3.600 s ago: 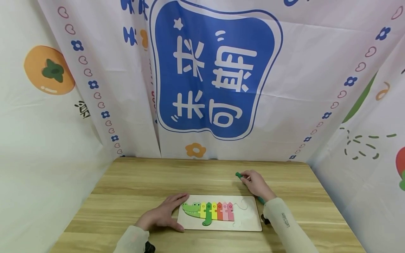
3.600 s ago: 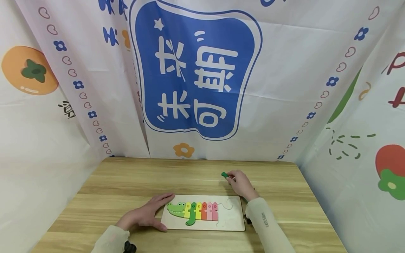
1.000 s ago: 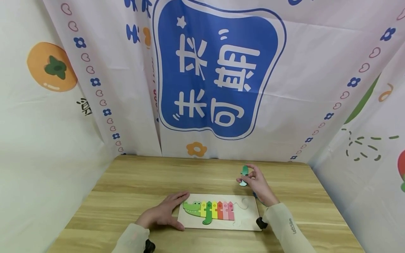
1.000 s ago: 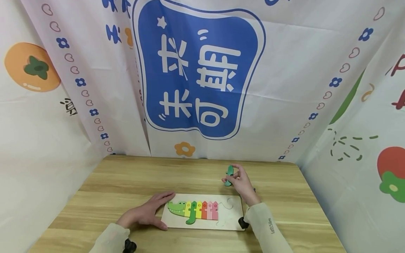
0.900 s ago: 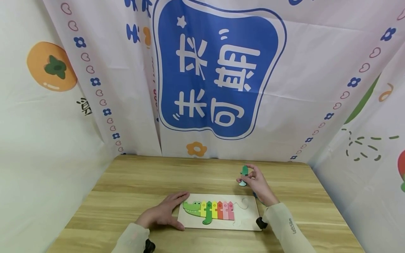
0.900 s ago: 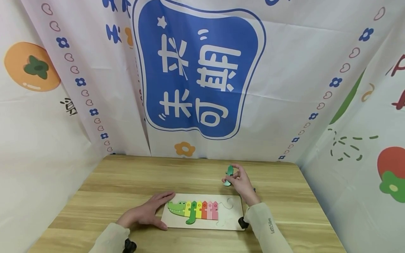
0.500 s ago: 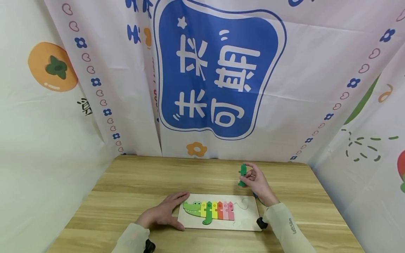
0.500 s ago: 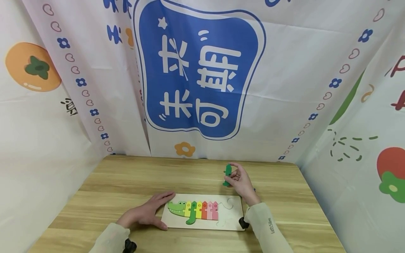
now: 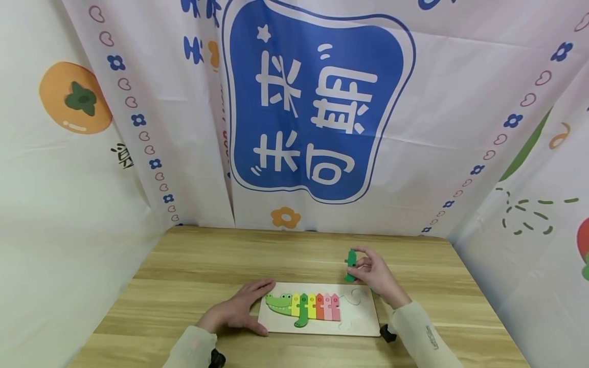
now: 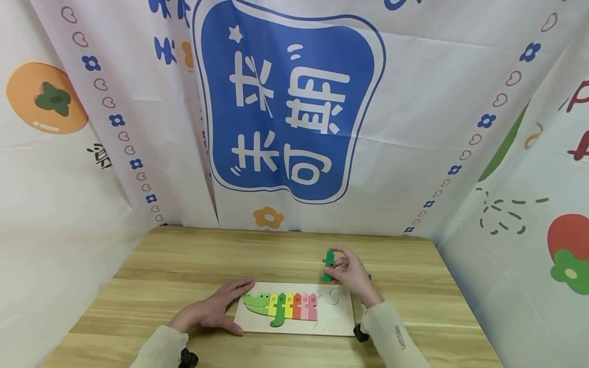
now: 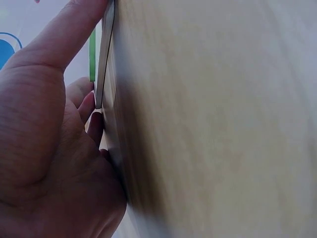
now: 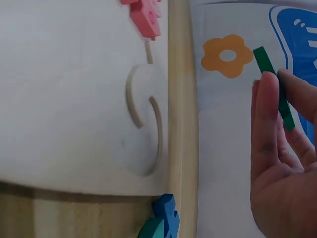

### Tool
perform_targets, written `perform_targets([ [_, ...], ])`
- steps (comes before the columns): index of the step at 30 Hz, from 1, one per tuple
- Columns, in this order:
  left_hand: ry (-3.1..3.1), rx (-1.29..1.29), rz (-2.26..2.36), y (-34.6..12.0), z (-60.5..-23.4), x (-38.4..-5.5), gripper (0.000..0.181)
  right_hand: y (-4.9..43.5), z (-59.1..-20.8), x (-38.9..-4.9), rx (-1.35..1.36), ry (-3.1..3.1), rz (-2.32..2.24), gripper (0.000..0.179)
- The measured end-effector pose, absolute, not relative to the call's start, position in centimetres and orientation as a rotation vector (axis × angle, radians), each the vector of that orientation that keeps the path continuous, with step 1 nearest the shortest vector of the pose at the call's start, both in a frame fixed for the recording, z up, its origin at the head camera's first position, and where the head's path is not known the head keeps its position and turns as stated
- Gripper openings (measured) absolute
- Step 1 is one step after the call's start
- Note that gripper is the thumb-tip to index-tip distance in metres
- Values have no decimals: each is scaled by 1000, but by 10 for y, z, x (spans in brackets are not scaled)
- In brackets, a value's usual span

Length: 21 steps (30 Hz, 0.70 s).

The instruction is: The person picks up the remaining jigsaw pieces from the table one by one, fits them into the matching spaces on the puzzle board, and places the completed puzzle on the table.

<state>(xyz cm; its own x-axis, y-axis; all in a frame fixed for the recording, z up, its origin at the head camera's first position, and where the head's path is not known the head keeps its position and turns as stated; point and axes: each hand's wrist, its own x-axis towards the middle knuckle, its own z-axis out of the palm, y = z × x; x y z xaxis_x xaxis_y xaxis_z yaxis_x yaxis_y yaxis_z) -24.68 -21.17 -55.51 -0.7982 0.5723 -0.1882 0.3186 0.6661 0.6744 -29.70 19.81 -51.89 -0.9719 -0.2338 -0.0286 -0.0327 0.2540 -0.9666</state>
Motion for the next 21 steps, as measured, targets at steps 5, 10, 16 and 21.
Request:
perform_targets([
  [5, 2498, 705, 905, -212, -555, -247, 116, 200, -522, -281, -276, 2273, -1720, 68],
  [10, 2502, 701, 899, -212, -556, -247, 116, 202, -528, -269, -347, 2216, -1635, 68],
  [16, 2506, 707, 894, -212, -557, -248, 116, 204, -538, -260, -373, 2181, -1569, 66],
  [21, 2509, 718, 895, -212, -558, -248, 116, 204, -545, -255, -387, 2206, -1520, 60],
])
